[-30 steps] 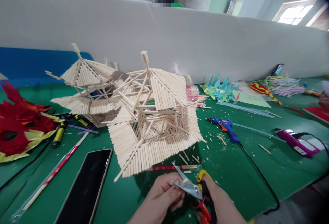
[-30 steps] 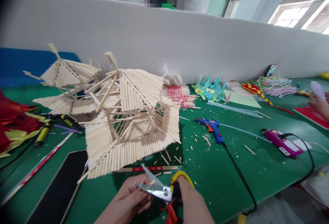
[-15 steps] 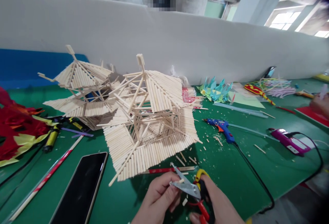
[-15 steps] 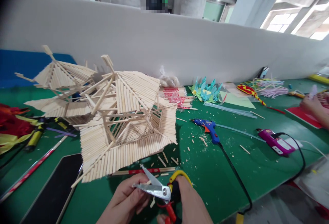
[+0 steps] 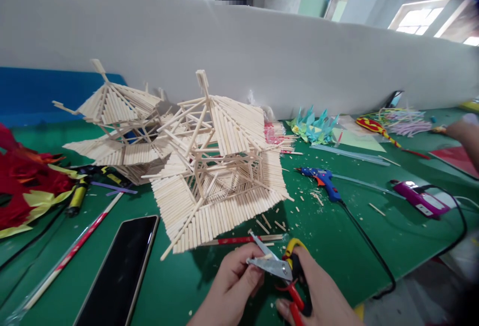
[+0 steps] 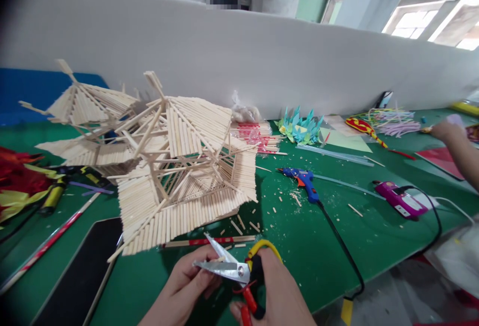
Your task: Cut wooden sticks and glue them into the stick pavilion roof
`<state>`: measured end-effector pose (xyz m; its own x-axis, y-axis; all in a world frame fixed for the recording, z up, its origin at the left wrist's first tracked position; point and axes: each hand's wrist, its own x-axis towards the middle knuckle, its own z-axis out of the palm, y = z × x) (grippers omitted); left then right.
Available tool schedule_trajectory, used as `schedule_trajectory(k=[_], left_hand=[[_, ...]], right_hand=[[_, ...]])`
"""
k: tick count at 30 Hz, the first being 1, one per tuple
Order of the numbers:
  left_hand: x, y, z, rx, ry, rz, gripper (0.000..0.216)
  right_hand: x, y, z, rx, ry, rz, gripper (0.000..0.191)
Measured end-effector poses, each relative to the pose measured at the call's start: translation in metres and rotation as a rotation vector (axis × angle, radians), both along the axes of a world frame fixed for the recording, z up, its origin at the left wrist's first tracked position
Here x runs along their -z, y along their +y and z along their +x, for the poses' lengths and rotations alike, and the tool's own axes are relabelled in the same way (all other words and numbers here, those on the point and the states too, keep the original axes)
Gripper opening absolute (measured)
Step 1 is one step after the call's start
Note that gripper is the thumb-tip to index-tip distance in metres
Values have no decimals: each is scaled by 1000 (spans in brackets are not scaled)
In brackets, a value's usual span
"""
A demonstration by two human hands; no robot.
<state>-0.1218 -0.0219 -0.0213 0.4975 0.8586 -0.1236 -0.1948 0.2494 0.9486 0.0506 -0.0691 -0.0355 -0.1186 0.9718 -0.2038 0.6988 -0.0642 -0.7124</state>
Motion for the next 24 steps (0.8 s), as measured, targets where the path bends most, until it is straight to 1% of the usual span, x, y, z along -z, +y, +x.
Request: schedule_trajectory(k=[5,10,12,15,17,20,23,24], left_hand=[[-1,0,-1,-11,29,65,29],[0,-1,-4,-48,81,174,21],[0,-2,-5,-71,110,231,19],[3,-5,-5,-128,214,330,18],[6,-7,-6,-150,273,357,16],[8,-8,-8,-168,292,386,13],[3,-6,-8,-113,222,385,14],[-1,-6,-7,-62,167,380,15]], right_hand=[[-2,0,-2,4,43,-3,39],[5,-3,-5,65,73,-19,38],[9,-4,-4,70,62,-52,41],[13,-4,-3,73,59,-112,47],[13,-2,-1,69,73,-149,48],[13,-1,0,90,85,-218,50],[17,-2,1,138,123,-345,41],[19,-2,1,148,152,-375,37]])
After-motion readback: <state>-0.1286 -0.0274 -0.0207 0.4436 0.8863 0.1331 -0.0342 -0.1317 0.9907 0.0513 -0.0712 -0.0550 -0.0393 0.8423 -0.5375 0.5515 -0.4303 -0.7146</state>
